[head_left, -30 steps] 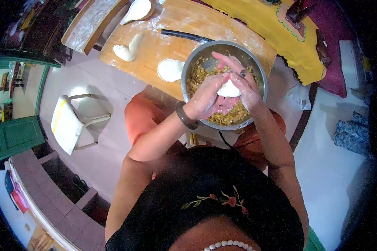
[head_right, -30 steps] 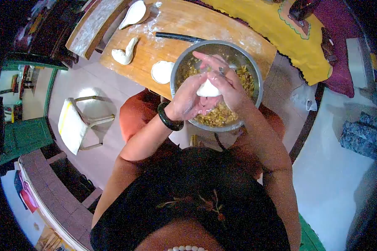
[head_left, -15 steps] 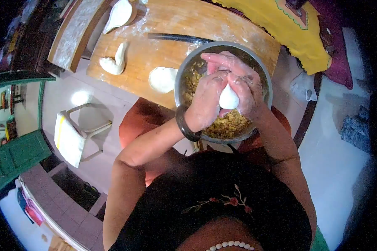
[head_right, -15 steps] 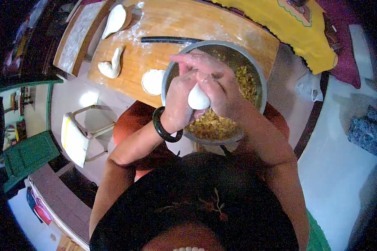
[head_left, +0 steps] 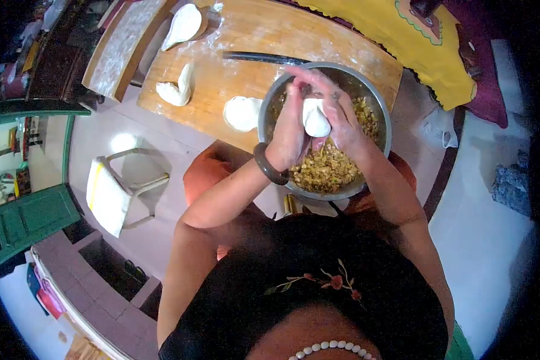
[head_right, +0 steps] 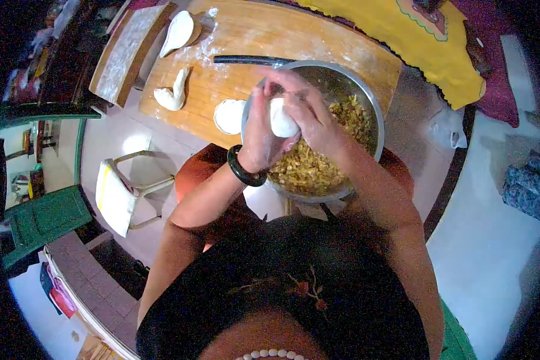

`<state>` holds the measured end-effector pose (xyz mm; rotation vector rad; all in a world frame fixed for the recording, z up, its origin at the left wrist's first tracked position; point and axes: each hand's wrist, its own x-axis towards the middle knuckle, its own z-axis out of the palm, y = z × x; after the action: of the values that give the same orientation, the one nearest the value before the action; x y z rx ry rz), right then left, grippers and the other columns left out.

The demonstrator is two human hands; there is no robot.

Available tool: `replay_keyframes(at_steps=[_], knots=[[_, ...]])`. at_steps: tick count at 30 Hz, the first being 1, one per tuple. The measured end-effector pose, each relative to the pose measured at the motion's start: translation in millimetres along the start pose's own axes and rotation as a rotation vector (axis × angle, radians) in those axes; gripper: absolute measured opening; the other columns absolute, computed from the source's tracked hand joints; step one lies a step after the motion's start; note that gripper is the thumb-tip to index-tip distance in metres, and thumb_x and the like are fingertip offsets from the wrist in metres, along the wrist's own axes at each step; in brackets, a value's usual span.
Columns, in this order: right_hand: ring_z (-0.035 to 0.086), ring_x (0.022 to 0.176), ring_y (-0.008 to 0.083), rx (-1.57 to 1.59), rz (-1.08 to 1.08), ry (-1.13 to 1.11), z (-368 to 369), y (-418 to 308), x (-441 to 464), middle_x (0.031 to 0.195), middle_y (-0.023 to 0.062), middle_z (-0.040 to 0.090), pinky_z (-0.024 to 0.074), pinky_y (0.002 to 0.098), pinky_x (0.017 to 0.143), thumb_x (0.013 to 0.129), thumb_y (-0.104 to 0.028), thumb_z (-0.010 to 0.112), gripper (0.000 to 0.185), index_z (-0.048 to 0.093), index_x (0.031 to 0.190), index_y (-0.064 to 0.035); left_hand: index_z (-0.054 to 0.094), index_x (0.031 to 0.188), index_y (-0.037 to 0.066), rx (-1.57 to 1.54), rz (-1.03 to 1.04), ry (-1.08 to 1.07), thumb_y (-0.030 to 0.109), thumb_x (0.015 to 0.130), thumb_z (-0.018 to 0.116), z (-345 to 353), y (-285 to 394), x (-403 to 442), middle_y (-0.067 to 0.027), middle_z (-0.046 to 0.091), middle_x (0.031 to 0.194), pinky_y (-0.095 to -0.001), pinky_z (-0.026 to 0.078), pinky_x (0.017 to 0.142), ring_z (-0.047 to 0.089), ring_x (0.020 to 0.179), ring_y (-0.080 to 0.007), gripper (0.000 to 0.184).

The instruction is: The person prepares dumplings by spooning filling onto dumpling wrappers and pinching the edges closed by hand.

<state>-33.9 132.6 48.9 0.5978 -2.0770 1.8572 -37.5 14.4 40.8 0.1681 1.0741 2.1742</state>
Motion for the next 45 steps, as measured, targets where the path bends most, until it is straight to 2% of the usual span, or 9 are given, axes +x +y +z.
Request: replay_keyframes(at_steps=[2, 4, 8, 11, 12, 16, 30, 38, 45], knots=[[0.055, 0.090, 0.0152, 0.126, 0.074, 0.075, -0.4, -6.8, -6.9, 0.106, 0.0092, 0.048, 0.0477, 0.0238, 0.064, 0.090, -0.047, 0.040, 0.060, 0.039, 0.131, -0.0029, 0.056, 0.102, 0.003, 0.053, 0.027, 0.042, 0.081, 0.074, 0.002, 4.7, 2.8, -0.1, -0.0060, 0.059, 0.071, -0.0242, 0.035, 0.037, 0.051, 0.050, -0.0160, 0.098], [0.055, 0.073, 0.0086, 0.220, 0.159, 0.092, -6.6, -26.3, -1.0, 0.108, 0.0066, 0.040, 0.0401, 0.0152, 0.038, 0.085, -0.061, 0.044, 0.077, 0.031, 0.136, -0.0046, 0.056, 0.105, 0.003, 0.018, 0.060, -0.118, 0.080, 0.075, 0.003, -3.9, 3.4, 2.4, -0.0092, 0.061, 0.078, -0.0239, 0.038, 0.044, 0.054, 0.058, -0.0167, 0.098], [0.051, 0.059, 0.0072, 0.275, 0.168, 0.229, -21.1, -3.8, -6.3, 0.107, 0.0064, 0.044, 0.0458, 0.0204, 0.049, 0.091, -0.041, 0.048, 0.058, 0.035, 0.133, -0.0030, 0.053, 0.113, 0.004, 0.105, 0.004, -0.232, 0.081, 0.074, 0.004, -12.1, 11.7, 4.5, -0.0112, 0.061, 0.082, -0.0230, 0.039, 0.049, 0.056, 0.062, -0.0165, 0.099], [0.051, 0.061, 0.0076, 0.177, 0.321, 0.083, -28.6, 1.1, -14.1, 0.102, 0.0052, 0.050, 0.0458, 0.0222, 0.055, 0.092, -0.032, 0.049, 0.045, 0.044, 0.125, -0.0019, 0.049, 0.119, 0.004, 0.209, 0.027, -0.133, 0.080, 0.074, 0.000, -15.6, 14.8, 8.6, -0.0108, 0.061, 0.083, -0.0240, 0.038, 0.048, 0.055, 0.060, -0.0159, 0.101], [0.050, 0.062, 0.0079, 0.063, 0.304, 0.070, -26.5, 0.1, -13.5, 0.095, 0.0035, 0.055, 0.0439, 0.0221, 0.058, 0.091, -0.022, 0.050, 0.033, 0.051, 0.116, -0.0006, 0.054, 0.114, 0.002, 0.107, 0.078, -0.143, 0.069, 0.085, 0.010, -20.2, 12.4, 12.0, -0.0098, 0.063, 0.081, -0.0208, 0.039, 0.045, 0.058, 0.057, -0.0143, 0.085], [0.050, 0.062, 0.0069, 0.075, 0.469, 0.263, -16.3, -2.4, -12.9, 0.086, 0.0038, 0.059, 0.0414, 0.0211, 0.057, 0.090, -0.006, 0.049, 0.019, 0.057, 0.105, 0.0020, 0.051, 0.120, 0.001, 0.337, 0.188, -0.133, 0.065, 0.088, 0.012, -29.0, 9.5, 16.3, -0.0102, 0.063, 0.082, -0.0210, 0.040, 0.046, 0.058, 0.057, -0.0150, 0.081], [0.052, 0.065, 0.0103, -0.079, 0.381, 0.202, -9.9, -7.3, -16.8, 0.079, 0.0049, 0.056, 0.0427, 0.0227, 0.057, 0.085, -0.003, 0.057, 0.007, 0.057, 0.084, 0.0033, 0.046, 0.125, -0.004, 0.608, 0.153, -0.041, 0.051, 0.095, 0.022, -31.7, 13.4, 13.2, -0.0066, 0.062, 0.076, -0.0208, 0.043, 0.047, 0.058, 0.056, -0.0126, 0.067], [0.052, 0.068, 0.0117, -0.495, 0.108, 0.190, -16.3, -4.8, -15.7, 0.075, 0.0060, 0.054, 0.0434, 0.0239, 0.060, 0.085, -0.002, 0.054, 0.008, 0.053, 0.079, 0.0045, 0.048, 0.119, -0.004, 0.108, -0.024, -0.050, 0.042, 0.096, 0.036, -27.9, 22.6, 16.2, -0.0117, 0.062, 0.096, -0.0259, 0.053, 0.060, 0.064, 0.073, -0.0184, 0.053], [0.047, 0.063, 0.0075, -0.434, 0.070, 0.288, -16.9, 1.4, -19.0, 0.084, 0.0030, 0.055, 0.0387, 0.0215, 0.058, 0.092, -0.009, 0.047, 0.032, 0.049, 0.122, -0.0003, 0.043, 0.126, -0.001, 0.569, 0.240, -0.155, 0.011, 0.086, 0.061, -29.5, 27.0, 13.2, -0.0068, 0.060, 0.098, -0.0243, 0.052, 0.067, 0.061, 0.082, -0.0138, 0.046]])
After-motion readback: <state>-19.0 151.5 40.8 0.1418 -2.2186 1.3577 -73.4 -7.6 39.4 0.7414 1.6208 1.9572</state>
